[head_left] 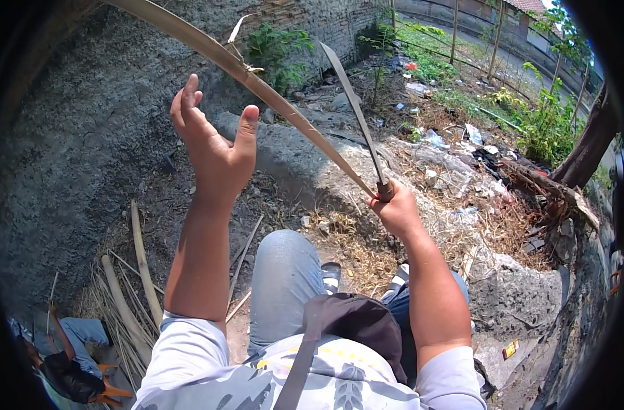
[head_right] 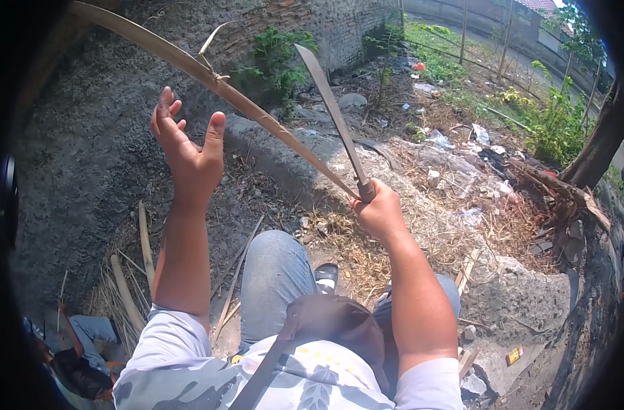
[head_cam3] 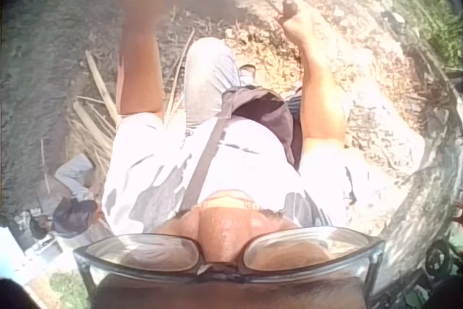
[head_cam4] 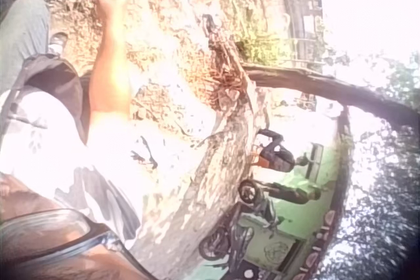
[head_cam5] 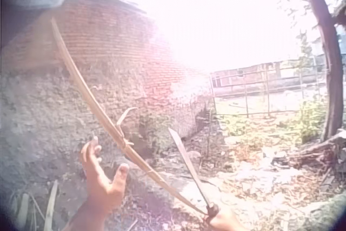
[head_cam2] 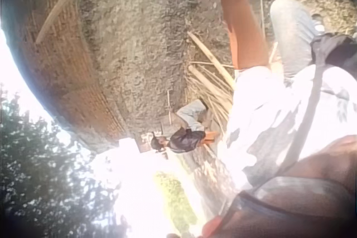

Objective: The person shaves a long strip of bamboo using a machete, repeatedly drawing the blade along the length of the wood to remove layers.

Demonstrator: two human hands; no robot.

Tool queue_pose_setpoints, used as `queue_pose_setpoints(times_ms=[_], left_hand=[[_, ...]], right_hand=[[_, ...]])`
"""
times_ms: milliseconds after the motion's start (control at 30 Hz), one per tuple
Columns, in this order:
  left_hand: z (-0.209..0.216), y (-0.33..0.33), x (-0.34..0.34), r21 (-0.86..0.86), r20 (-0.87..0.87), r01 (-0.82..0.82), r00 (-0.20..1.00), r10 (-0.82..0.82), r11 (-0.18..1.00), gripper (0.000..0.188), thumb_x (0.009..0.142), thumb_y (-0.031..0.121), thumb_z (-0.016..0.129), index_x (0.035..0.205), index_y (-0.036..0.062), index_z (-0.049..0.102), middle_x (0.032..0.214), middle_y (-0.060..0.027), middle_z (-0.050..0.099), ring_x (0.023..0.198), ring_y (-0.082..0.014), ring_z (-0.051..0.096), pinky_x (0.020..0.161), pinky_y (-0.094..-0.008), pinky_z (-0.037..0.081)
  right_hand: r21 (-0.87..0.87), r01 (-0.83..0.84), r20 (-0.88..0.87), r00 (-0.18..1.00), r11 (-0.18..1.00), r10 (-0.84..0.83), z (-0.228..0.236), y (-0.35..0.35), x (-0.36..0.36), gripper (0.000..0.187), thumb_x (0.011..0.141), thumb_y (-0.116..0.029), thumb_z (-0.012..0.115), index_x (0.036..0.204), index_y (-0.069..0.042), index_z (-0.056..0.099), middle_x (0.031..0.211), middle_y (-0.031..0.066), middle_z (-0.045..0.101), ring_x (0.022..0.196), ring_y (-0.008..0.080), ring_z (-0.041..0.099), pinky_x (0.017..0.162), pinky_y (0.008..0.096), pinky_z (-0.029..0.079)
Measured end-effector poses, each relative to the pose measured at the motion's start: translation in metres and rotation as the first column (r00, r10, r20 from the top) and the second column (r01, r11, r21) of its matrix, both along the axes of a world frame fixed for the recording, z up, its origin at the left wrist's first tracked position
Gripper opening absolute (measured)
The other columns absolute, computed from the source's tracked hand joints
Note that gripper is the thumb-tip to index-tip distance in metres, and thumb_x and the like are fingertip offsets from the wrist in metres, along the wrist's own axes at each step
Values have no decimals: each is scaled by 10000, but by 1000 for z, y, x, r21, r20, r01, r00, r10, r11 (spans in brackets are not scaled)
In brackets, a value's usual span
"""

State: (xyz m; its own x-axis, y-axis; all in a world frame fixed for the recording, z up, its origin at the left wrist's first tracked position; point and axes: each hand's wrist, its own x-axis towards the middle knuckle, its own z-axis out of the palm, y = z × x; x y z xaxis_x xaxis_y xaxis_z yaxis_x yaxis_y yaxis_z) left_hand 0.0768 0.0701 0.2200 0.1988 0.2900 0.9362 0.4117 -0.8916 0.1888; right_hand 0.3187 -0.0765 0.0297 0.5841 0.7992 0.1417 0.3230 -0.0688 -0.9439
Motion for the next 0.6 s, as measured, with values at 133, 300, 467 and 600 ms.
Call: queue_pose_setpoints(times_ms=[133, 300, 467, 600], left_hand=[[13, 26, -78, 360, 66, -113, 993, 95, 926, 722, 928, 287, 731, 1479, 53, 328, 1436, -210, 336, 1338, -349, 388, 1102, -512, 338], [51, 37, -172, 527, -454, -219, 744, 490, 821, 595, 897, 451, 725, 1318, 57, 576, 1310, -153, 593, 1255, -356, 558, 1124, -510, 381], [77, 8, -214, 230, -807, -450, 407, 427, 863, 722, 781, 506, 806, 1276, 22, 604, 1171, -146, 669, 1162, -327, 623, 1039, -473, 458], [74, 8, -224, 51, -922, -710, 237, 307, 702, 466, 836, 391, 806, 1139, 58, 688, 995, -162, 726, 935, -324, 712, 813, -425, 553]], right_hand=[[-153, -15, 202, 978, 988, 46, 12, -5, -5, 252, 790, -162, 805, 949, -32, 660, 856, 130, 723, 789, 274, 699, 746, 387, 531], [-211, -81, 188, 975, 974, 122, 11, -1, 1, 264, 778, -154, 803, 985, -46, 680, 890, 157, 722, 821, 288, 703, 754, 403, 528], [-204, -60, 251, 962, 977, 111, 9, -1, 15, 236, 791, -132, 786, 972, -34, 671, 859, 153, 709, 791, 261, 681, 731, 396, 517], [-209, 7, 278, 959, 978, 52, 0, -2, 31, 266, 786, -128, 804, 999, -40, 671, 893, 141, 721, 817, 266, 689, 763, 392, 520]])
